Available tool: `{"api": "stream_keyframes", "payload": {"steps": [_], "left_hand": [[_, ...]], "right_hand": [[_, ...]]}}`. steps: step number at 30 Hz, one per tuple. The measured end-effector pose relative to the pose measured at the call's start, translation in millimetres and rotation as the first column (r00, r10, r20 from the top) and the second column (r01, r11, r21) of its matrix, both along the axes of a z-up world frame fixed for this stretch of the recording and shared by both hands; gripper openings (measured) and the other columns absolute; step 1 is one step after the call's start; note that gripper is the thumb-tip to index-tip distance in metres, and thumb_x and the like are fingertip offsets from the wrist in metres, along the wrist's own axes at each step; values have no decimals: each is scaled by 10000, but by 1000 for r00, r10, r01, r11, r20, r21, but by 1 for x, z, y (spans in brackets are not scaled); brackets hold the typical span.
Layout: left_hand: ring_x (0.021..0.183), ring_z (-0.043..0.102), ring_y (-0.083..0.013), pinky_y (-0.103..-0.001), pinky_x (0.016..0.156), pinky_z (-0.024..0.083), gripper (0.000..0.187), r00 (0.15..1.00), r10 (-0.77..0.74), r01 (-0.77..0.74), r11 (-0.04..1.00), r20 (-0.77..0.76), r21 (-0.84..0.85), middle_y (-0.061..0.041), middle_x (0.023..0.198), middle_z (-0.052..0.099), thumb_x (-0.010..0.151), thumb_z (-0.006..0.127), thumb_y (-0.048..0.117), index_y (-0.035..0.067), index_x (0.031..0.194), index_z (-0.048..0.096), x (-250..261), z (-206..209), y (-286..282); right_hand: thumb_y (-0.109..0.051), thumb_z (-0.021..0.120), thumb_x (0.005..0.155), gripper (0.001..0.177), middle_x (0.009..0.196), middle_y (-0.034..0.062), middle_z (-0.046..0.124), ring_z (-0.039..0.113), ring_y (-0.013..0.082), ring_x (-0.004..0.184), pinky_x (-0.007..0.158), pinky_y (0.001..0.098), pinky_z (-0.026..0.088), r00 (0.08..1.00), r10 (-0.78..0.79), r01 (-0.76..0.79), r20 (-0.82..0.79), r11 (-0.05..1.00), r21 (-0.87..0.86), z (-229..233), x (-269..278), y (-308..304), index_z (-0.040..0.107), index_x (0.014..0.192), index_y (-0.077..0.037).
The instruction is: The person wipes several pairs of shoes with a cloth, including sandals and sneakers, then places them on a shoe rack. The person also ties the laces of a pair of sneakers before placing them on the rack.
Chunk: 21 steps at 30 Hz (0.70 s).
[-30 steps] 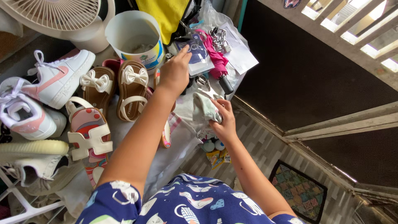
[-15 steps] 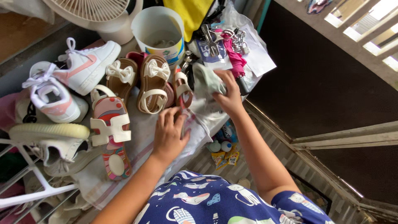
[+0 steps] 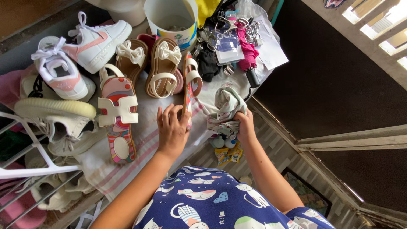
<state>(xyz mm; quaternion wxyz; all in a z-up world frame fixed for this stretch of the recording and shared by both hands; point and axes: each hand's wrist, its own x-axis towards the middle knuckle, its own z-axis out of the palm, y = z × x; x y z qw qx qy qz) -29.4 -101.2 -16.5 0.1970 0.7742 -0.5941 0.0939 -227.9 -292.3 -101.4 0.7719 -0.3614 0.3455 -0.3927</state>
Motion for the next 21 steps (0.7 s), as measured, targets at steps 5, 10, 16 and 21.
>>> {"api": "stream_keyframes", "payload": {"steps": [5, 10, 16, 21], "left_hand": [[1350, 427, -352, -629, 1219, 220, 779, 996, -26, 13, 987, -80, -158, -105, 1292, 513, 617, 900, 175, 90, 1303, 541, -1, -6, -1], [1320, 491, -336, -585, 1230, 252, 695, 987, -135, 102, 945, -87, -309, -100, 1282, 541, 664, 863, 160, 75, 1266, 527, 1, -6, 0], [1286, 536, -328, -567, 1238, 288, 694, 967, -244, 203, 906, -68, -371, -119, 1264, 537, 686, 840, 140, 55, 1296, 520, -3, 9, 14], [1282, 534, -309, -574, 1238, 283, 682, 964, -266, 234, 886, -25, -400, -98, 1292, 551, 698, 850, 142, 81, 1290, 515, -16, 25, 44]], "right_hand": [[77, 487, 708, 455, 938, 87, 688, 653, 193, 770, 670, 300, 545, 1000, 15, -15, 20, 1000, 15, 11, 5, 18, 637, 1137, 68], [73, 488, 705, 459, 919, 89, 681, 646, 202, 752, 654, 312, 544, 999, 37, -38, 36, 999, 32, 18, 13, 38, 646, 1135, 59], [-7, 514, 736, 324, 873, 125, 690, 675, 246, 714, 668, 380, 580, 993, 33, -45, 110, 993, 106, -3, 4, 47, 646, 1026, 53], [-172, 585, 820, 166, 816, 154, 661, 682, 299, 695, 697, 473, 599, 978, -4, -80, 207, 915, 395, -38, -2, 46, 579, 853, -10]]}}
